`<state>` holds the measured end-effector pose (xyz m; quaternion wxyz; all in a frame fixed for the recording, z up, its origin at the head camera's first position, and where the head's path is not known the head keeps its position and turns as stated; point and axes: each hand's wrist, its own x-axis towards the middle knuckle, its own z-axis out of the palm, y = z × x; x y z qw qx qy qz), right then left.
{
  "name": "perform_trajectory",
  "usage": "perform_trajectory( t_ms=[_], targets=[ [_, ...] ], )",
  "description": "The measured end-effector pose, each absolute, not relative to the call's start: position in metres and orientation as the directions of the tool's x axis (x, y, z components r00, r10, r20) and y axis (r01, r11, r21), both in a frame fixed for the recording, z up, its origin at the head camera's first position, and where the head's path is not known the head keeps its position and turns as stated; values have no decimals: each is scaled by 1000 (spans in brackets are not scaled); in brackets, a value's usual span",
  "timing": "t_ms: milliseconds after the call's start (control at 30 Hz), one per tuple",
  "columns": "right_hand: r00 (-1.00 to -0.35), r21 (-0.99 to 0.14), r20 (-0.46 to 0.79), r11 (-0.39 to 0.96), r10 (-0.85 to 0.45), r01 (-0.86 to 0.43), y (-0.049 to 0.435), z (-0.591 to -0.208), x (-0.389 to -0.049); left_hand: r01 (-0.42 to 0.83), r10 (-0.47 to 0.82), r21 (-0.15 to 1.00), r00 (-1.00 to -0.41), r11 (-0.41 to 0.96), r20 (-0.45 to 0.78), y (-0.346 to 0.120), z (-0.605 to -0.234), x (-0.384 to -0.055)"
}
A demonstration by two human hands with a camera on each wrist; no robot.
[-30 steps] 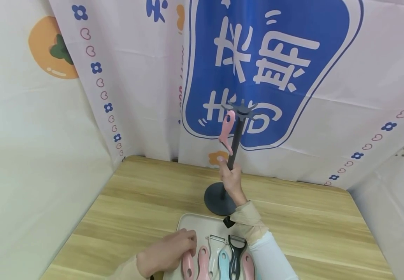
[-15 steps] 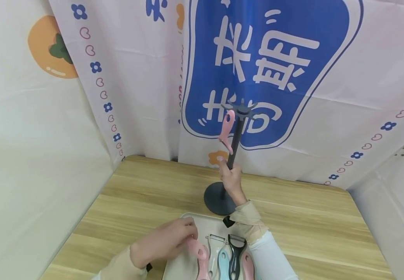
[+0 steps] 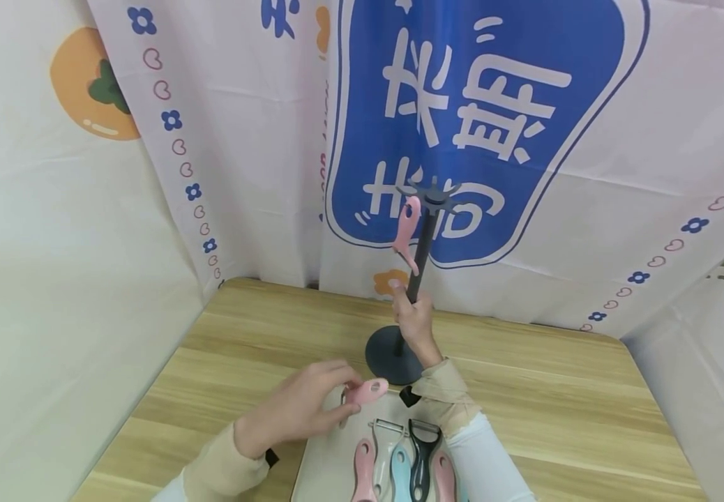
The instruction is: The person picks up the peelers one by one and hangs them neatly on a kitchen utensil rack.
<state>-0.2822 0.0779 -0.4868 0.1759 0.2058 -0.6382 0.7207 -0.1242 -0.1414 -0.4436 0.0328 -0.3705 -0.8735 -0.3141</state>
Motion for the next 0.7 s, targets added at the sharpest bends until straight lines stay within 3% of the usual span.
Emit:
perform_trajectory(
  t_ms=[300, 433, 700],
  targets=[
    [-853, -845, 522, -152, -21, -514, 77, -488, -284, 766, 601, 529, -628, 365, 494, -140, -429, -143],
    [-853, -848, 522, -123, -20, -516, 77, -486, -283, 801, 569, 484, -594, 353, 568, -140, -422, -150],
    [-857, -848, 516, -141, -3, -510, 75, -486, -282, 776, 464, 493, -631, 393, 622, -141, -406, -159]
  ],
)
